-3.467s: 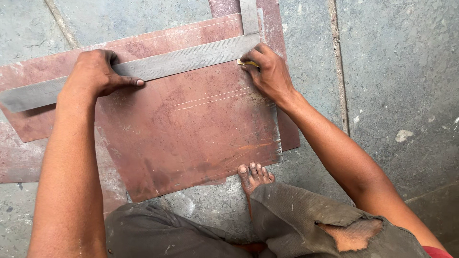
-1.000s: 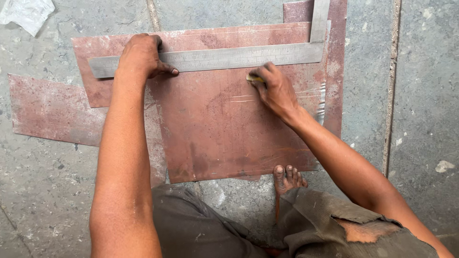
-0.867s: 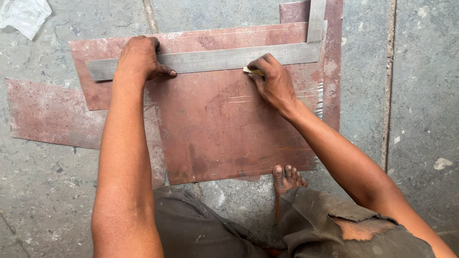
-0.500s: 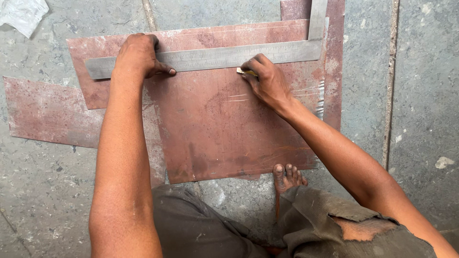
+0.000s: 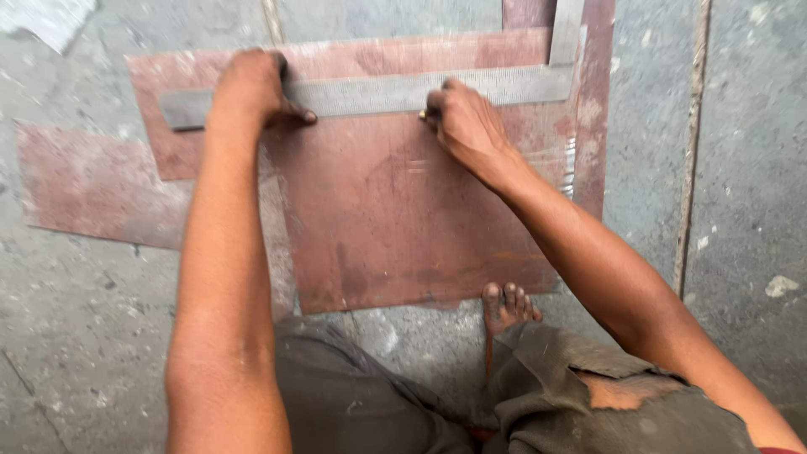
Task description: The person sits on the floor and uses a large L-square ruler and a yellow marker to draw straight lines on several reddish-brown metal sheets. They align the ruler on the sheets and draw lines along its edges to create a grid pattern.
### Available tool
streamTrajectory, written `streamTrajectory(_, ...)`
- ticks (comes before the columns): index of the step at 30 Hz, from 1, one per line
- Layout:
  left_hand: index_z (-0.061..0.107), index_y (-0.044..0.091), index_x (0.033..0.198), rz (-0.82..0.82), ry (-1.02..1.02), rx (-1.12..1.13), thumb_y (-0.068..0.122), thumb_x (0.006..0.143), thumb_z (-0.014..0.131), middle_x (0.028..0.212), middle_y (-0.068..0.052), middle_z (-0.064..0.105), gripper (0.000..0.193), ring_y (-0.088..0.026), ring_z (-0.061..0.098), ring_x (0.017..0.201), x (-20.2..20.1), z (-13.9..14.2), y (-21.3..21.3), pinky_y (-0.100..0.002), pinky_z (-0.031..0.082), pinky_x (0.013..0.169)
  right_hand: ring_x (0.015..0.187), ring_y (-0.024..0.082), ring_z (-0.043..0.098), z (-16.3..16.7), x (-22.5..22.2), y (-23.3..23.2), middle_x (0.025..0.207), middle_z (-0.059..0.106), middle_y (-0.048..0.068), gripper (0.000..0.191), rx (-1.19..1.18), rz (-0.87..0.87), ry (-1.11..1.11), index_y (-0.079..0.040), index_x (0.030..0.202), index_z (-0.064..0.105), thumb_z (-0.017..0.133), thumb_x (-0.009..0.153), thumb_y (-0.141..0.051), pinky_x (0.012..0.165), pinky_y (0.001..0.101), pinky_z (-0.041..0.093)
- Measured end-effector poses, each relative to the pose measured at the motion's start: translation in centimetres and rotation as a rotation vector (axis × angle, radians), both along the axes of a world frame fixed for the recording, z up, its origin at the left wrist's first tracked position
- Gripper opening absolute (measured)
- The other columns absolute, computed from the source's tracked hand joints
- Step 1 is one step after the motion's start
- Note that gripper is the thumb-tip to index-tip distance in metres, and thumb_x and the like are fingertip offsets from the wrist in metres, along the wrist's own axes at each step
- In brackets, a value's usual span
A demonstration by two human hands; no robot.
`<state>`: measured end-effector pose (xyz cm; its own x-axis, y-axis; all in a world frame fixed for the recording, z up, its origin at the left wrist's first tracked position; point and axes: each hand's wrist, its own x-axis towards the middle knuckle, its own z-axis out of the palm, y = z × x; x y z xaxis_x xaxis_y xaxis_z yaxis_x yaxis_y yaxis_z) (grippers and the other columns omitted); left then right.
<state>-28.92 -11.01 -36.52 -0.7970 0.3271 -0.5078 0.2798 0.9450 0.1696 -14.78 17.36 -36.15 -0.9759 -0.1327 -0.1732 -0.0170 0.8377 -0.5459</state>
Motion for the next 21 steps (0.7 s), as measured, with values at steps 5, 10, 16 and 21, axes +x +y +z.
streamTrajectory(5, 0.073, 0.005, 0.118, 0.059, 0.015, 0.022, 0.044, 0.049, 0.103, 0.119, -0.020, 0.067, 0.085, -0.039, 0.062, 0.114, 0.2, 0.5, 0.1, -0.047, 0.051, 0.097, 0.076, 0.034, 0.070, 0.6, 2.0, -0.3, 0.088, 0.072, 0.019, 0.006, -0.081, 0.093, -0.208, -0.003, 0.086, 0.075, 0.070, 0.085, -0.003, 0.069, 0.0432, 0.055)
streamTrajectory(10, 0.073, 0.002, 0.117, 0.069, -0.024, 0.038, 0.045, 0.052, 0.101, 0.121, -0.020, 0.069, 0.082, -0.039, 0.064, 0.116, 0.3, 0.3, 0.0, -0.048, 0.053, 0.098, 0.092, 0.029, 0.073, -0.3, 3.1, -0.5, 0.102, 0.071, 0.012, 0.015, -0.290, -0.145, 0.230, -0.003, 0.101, 0.073, 0.075, 0.087, 0.000, 0.079, 0.0388, 0.060)
streamTrajectory(16, 0.072, 0.002, 0.115, 0.038, 0.007, 0.043, 0.047, 0.050, 0.102, 0.117, -0.022, 0.068, 0.085, -0.040, 0.063, 0.113, 0.1, 0.0, -0.3, -0.048, 0.053, 0.096, 0.086, 0.025, 0.072, -0.3, 2.1, -0.9, 0.102, 0.068, 0.009, 0.012, -0.230, -0.110, 0.223, -0.005, 0.102, 0.074, 0.079, 0.091, -0.007, 0.075, 0.0367, 0.059)
streamTrajectory(21, 0.074, 0.001, 0.113, 0.022, -0.011, -0.006, 0.049, 0.051, 0.101, 0.117, -0.021, 0.069, 0.083, -0.040, 0.064, 0.113, -0.1, -0.3, -0.4, -0.048, 0.053, 0.097, 0.085, 0.023, 0.071, -0.4, 1.7, -1.0, 0.103, 0.069, 0.009, 0.009, -0.183, -0.043, 0.235, -0.006, 0.101, 0.075, 0.077, 0.093, -0.010, 0.070, 0.0355, 0.060)
